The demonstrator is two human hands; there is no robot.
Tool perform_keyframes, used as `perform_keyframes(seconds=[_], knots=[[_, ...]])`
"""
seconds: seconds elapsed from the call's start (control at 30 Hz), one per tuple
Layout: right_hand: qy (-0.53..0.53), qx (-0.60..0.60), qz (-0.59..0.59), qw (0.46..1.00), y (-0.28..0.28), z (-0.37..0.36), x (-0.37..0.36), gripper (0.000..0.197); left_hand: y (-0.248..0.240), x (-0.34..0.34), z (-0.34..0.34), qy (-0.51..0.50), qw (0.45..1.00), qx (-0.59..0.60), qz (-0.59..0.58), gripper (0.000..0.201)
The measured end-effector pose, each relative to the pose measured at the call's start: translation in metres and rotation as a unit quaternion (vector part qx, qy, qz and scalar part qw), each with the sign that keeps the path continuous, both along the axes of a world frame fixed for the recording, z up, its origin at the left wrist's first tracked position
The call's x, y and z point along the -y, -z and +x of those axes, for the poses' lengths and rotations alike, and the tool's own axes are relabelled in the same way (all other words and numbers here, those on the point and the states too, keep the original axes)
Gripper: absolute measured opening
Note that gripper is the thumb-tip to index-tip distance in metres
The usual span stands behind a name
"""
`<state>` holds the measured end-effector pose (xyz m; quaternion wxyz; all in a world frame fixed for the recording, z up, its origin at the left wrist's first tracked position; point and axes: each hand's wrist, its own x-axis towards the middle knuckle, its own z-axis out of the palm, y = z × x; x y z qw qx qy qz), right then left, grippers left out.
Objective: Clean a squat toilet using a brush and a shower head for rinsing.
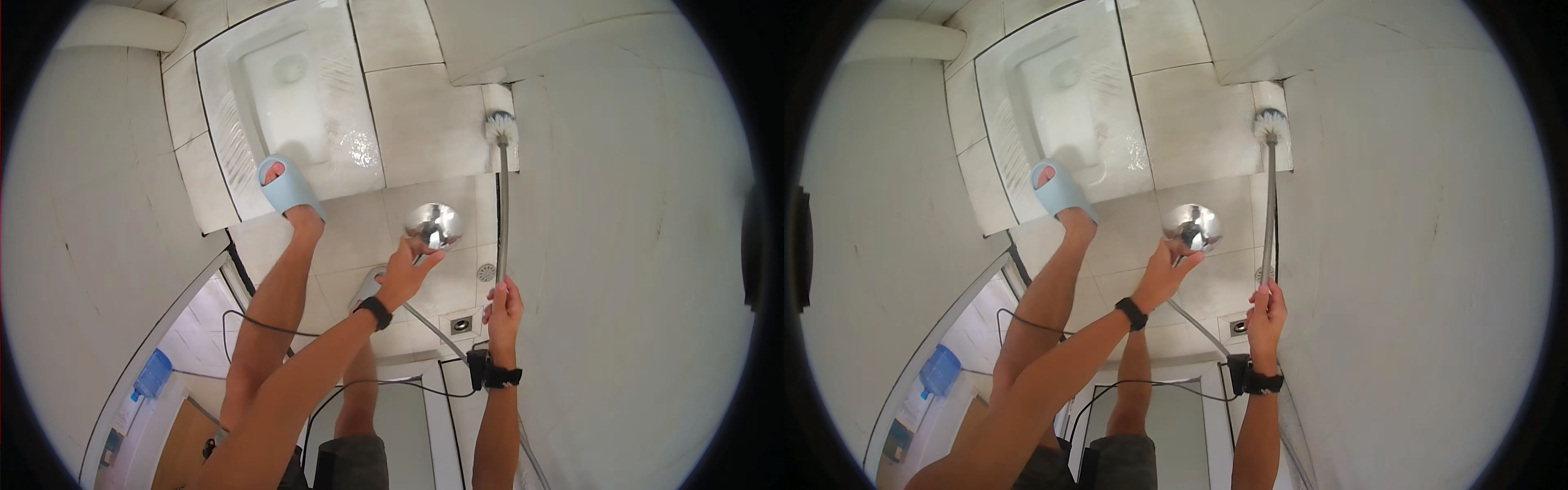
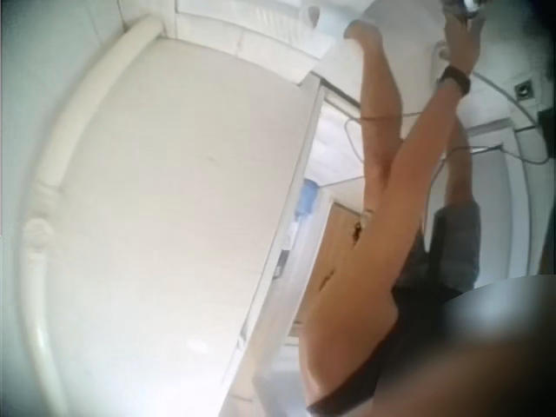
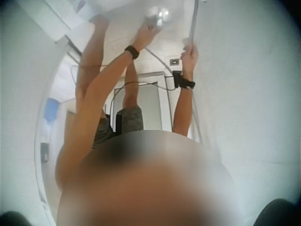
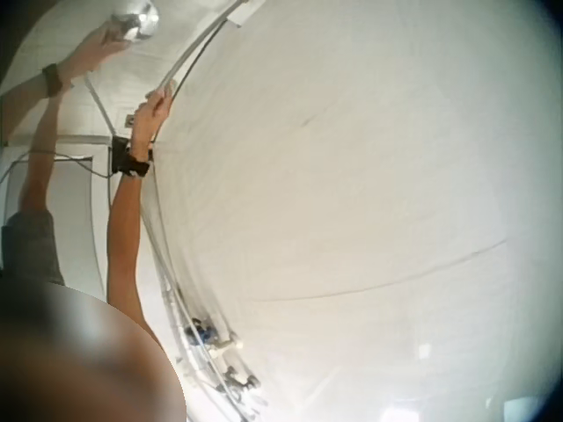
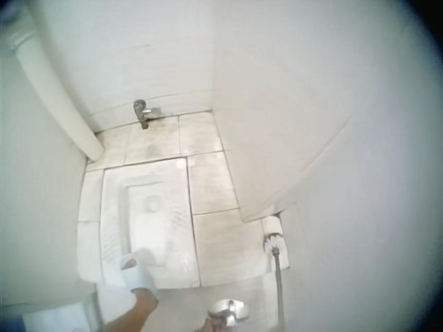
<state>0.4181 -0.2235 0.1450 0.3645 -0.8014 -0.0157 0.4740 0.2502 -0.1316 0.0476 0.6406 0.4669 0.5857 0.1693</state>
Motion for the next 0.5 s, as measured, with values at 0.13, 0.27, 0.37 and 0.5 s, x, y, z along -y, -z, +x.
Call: perform_keyframes(seconds=[0.13, 0.27, 0.37, 0.5], knots=[[0.029, 0.055, -0.051, 0.997, -0.014, -0.002, 0.041, 0.041, -0.014, -0.016, 0.039, 0.135, 0.986, -0.096, 0.033, 0.04], [0.053, 0.015, -0.037, 0.998, -0.013, -0.006, 0.055, 0.042, -0.012, -0.041, 0.062, 0.192, 0.959, -0.191, 0.088, 0.036], [0.059, 0.029, -0.036, 0.997, -0.01, -0.012, 0.061, 0.042, -0.012, -0.055, 0.075, 0.243, 0.937, -0.227, 0.108, 0.035], [0.069, 0.037, -0.019, 0.997, -0.01, -0.017, 0.057, 0.042, -0.021, -0.062, 0.093, 0.283, 0.925, -0.216, 0.133, 0.035]])
